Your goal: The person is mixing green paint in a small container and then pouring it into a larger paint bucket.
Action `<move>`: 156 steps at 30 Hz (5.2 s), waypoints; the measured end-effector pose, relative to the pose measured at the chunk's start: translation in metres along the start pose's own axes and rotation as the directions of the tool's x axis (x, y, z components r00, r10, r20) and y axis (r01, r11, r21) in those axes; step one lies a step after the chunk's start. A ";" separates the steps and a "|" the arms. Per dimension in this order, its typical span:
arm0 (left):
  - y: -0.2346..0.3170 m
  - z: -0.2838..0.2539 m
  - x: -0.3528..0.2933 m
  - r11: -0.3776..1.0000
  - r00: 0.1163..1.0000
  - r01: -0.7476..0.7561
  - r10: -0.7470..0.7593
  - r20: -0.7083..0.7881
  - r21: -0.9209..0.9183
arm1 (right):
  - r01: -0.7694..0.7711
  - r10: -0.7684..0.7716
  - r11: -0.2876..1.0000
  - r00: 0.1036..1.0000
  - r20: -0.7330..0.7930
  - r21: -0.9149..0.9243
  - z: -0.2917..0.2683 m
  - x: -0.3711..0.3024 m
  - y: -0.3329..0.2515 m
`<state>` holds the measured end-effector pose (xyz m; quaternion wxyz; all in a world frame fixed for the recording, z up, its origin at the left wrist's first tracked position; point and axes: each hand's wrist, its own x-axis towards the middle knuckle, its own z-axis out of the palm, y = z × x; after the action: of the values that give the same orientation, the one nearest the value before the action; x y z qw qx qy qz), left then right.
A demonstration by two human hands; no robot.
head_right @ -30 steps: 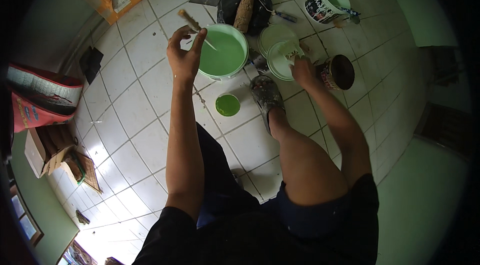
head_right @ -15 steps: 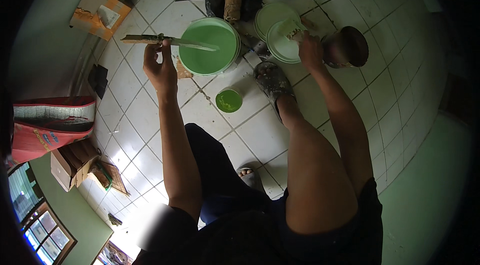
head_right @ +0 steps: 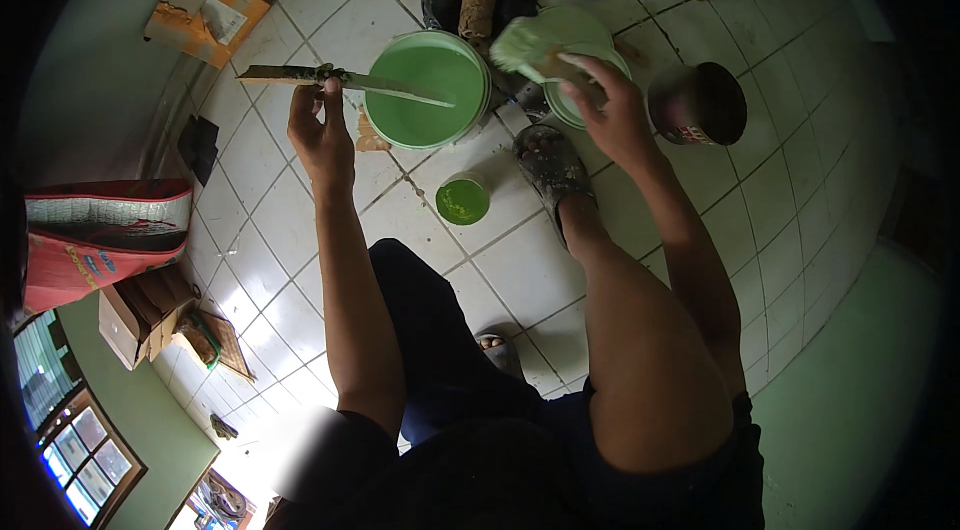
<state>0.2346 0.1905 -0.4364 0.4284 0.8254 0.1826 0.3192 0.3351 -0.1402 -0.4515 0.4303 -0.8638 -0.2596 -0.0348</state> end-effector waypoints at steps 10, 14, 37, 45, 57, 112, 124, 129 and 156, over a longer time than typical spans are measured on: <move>0.008 -0.006 0.003 0.959 0.993 0.099 -0.080 0.082 -0.264 | 0.204 -0.253 0.954 0.942 0.222 0.221 0.034 0.033 -0.054; 0.008 -0.014 0.005 0.966 0.997 0.069 -0.059 0.045 -0.251 | 0.184 -0.214 0.976 0.911 0.354 0.118 0.041 0.028 -0.058; 0.011 -0.020 0.009 0.996 0.947 0.084 -0.087 -0.310 -0.024 | 0.098 -0.088 0.995 0.946 0.312 -0.015 0.029 -0.001 -0.031; 0.022 -0.012 0.005 0.982 0.940 0.184 -0.185 -0.286 -0.030 | 0.208 -0.182 0.976 0.943 0.279 -0.067 0.039 0.009 -0.062; 0.023 -0.006 0.004 0.959 0.944 0.138 -0.204 -0.261 -0.249 | 0.279 -0.230 0.953 0.918 0.323 -0.115 0.065 0.010 -0.057; 0.040 0.004 0.009 0.906 0.780 0.365 -0.423 -0.461 -0.213 | 0.225 -0.206 0.953 0.972 0.115 -0.201 0.050 -0.028 -0.049; 0.027 -0.002 0.008 0.950 0.834 0.301 -0.306 -0.458 -0.087 | 0.247 -0.240 0.968 0.960 0.143 -0.033 0.052 0.004 -0.063; 0.036 -0.001 0.007 0.938 0.851 0.346 -0.322 -0.414 -0.017 | 0.271 -0.272 0.962 0.956 0.108 0.022 0.056 0.012 -0.066; 0.028 -0.024 0.017 0.946 0.809 0.308 -0.203 -0.552 0.104 | 0.245 -0.180 0.943 0.945 0.275 -0.224 0.063 0.005 -0.046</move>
<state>0.2319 0.1986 -0.3970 0.3197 0.7081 0.4336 0.4565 0.3072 -0.0670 -0.4561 0.2731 -0.8761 -0.3974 -0.0052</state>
